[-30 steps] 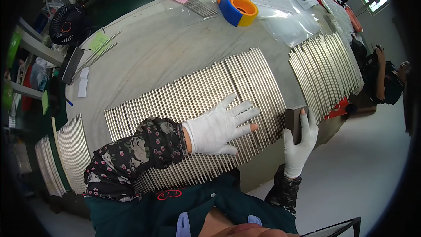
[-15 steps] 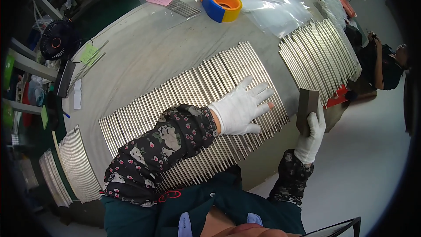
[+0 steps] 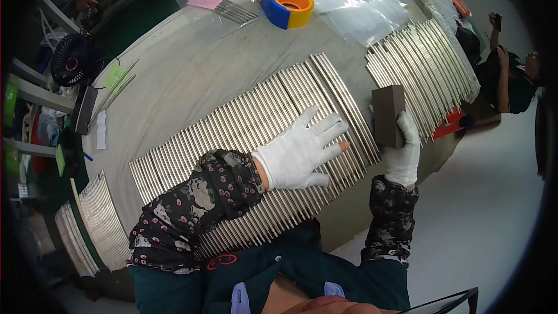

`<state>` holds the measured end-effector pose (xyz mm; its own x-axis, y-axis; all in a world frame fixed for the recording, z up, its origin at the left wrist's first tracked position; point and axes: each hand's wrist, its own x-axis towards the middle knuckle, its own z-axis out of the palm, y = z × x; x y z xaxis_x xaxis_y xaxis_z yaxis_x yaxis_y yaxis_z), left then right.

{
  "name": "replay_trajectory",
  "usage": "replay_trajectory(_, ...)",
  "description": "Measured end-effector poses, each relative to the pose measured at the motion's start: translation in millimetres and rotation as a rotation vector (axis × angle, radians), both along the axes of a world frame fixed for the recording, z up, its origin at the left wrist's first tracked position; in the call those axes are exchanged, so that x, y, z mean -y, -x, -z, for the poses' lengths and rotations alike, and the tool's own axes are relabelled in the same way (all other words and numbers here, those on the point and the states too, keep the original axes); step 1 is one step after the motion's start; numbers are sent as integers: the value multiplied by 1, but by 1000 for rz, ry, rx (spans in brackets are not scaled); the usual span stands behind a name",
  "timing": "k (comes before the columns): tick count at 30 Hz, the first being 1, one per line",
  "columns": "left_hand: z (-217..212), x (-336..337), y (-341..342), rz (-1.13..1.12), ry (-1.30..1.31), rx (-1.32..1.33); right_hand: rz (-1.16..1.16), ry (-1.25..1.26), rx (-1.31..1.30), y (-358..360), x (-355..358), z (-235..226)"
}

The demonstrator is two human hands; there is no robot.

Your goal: The recorder uses a sanding block to polish or smooth several thin metal or plastic rods on a workbench.

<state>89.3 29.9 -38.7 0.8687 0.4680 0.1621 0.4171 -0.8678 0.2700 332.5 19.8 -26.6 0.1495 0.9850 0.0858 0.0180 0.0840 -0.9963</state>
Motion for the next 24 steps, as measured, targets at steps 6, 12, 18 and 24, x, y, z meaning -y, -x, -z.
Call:
replay_trajectory(6,-3,-7,13,72,48,-2,-97,49,-183,-9,-27,6)
replay_trajectory(12,8,-101,39,-368,66,168,-236,-203,212,-26,-38,29)
replay_trajectory(18,40,-148,21,-420,153,0,-107,-339,494,-43,-42,52)
replay_trajectory(24,49,-147,15,-338,104,-79,-125,-255,374,-56,-43,61)
